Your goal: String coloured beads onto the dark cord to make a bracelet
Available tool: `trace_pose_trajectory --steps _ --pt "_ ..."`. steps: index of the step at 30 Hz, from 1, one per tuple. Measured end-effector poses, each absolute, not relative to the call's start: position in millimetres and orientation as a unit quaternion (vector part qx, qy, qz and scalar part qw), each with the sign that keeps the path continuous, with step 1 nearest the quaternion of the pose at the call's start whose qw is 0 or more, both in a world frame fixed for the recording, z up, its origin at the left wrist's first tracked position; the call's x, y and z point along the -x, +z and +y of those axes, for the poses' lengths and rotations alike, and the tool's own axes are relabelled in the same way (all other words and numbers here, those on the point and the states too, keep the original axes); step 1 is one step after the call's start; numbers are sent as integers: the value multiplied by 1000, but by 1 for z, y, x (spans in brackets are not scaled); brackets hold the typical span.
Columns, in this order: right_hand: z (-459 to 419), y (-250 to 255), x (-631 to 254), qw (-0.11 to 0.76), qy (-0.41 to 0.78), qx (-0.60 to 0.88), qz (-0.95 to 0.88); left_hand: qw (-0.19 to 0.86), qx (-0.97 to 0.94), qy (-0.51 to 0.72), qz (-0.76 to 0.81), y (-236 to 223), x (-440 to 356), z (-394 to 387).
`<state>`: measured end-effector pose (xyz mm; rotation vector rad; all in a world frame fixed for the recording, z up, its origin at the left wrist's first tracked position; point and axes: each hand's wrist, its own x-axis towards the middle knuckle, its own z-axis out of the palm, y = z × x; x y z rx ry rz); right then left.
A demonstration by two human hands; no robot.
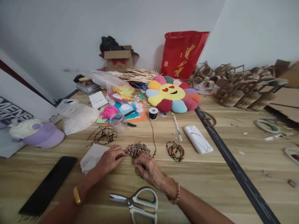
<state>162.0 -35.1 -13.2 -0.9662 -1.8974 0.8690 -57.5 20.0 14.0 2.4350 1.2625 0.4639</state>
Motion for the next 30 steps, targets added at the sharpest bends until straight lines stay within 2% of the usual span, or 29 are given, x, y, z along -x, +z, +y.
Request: trace_pose_trajectory --steps 21,30 --pt "-29 -15 -164 447 330 463 -691 114 -888 241 374 0 37 12" --pt "-29 -16 -164 447 321 468 -692 123 -894 239 360 -7 32 11"
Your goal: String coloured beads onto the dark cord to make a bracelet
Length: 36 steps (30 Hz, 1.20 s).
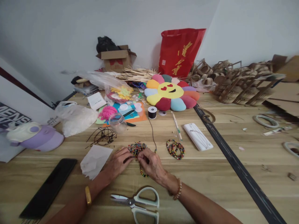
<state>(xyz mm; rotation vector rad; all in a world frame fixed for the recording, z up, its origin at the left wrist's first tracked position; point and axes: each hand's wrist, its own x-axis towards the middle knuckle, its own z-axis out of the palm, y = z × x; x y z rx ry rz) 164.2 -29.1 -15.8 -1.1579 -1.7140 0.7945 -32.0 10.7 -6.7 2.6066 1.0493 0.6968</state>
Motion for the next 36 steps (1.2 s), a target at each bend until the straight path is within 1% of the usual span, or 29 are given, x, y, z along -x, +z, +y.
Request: trace_pose_trajectory --steps 9,20,27,31,34,36 --pt "-29 -13 -163 455 331 456 -690 83 -906 217 354 -9 31 11" --pt "-29 -14 -164 441 323 459 -701 84 -905 229 347 -10 29 11" --pt "-30 -13 -164 430 320 448 -716 156 -873 305 347 -5 29 12" --pt "-30 -15 -164 434 313 438 -722 203 -855 323 351 0 29 12" --pt "-29 -16 -164 435 307 433 -727 259 -826 330 377 3 30 12" --pt "-29 -16 -165 434 303 430 -731 316 -789 334 407 3 31 11"
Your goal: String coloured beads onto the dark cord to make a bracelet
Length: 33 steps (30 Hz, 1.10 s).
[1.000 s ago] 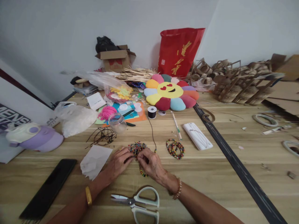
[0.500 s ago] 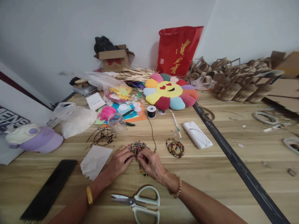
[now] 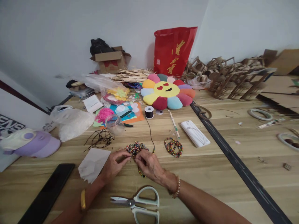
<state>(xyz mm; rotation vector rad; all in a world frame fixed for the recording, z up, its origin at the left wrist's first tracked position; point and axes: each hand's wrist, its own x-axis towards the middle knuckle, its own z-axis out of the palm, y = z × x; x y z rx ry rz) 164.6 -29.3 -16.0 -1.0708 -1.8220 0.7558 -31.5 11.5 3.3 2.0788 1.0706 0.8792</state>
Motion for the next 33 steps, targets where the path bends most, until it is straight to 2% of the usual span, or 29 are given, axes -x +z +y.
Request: trace_pose_trajectory --steps 5,10,33 --pt "-30 -14 -165 431 308 418 -738 485 -669 329 457 1 34 12" --pt "-32 -12 -165 440 306 393 -747 565 -609 330 448 4 35 13" --pt "-32 -16 -164 439 299 391 -752 581 -619 299 435 6 33 11"
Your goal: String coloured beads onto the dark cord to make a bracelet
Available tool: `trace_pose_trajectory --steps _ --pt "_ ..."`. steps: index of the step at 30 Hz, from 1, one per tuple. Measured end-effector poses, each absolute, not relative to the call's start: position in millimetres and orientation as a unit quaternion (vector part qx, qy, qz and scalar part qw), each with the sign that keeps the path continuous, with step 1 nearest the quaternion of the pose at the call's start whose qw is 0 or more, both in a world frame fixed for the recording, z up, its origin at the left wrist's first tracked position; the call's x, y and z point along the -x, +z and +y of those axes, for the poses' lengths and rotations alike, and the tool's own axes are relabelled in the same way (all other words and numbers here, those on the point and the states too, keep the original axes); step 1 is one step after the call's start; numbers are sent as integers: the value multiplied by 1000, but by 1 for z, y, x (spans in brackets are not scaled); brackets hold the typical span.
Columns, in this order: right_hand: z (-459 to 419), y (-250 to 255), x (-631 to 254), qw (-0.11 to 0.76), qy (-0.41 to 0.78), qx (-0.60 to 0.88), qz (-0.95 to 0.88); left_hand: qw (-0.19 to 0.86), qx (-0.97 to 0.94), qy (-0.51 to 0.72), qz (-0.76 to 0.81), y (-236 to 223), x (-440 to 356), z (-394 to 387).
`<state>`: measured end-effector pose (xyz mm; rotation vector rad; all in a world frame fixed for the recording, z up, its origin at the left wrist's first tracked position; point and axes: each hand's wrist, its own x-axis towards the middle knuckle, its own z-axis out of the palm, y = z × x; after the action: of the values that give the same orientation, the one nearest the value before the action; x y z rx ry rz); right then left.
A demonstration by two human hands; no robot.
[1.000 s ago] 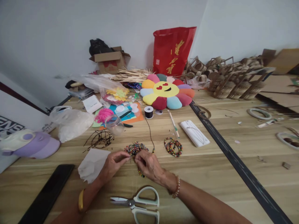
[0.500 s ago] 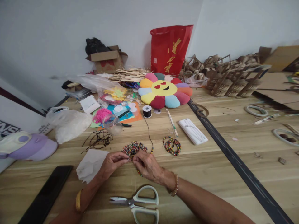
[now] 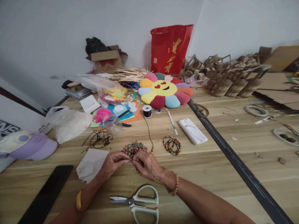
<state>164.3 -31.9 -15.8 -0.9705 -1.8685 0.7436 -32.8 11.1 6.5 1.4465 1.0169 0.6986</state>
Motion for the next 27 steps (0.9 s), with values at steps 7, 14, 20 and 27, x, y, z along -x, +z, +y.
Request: trace_pose_trajectory --steps 7,14,20,27 --pt "-32 -15 -165 433 298 390 -756 573 -627 305 431 5 33 10" --pt "-33 -12 -165 430 300 391 -756 592 -613 292 433 7 32 9" --pt "-33 -14 -165 433 295 390 -757 601 -603 292 436 7 32 8" --pt "-33 -14 -165 432 301 387 -757 598 -614 284 429 7 31 6"
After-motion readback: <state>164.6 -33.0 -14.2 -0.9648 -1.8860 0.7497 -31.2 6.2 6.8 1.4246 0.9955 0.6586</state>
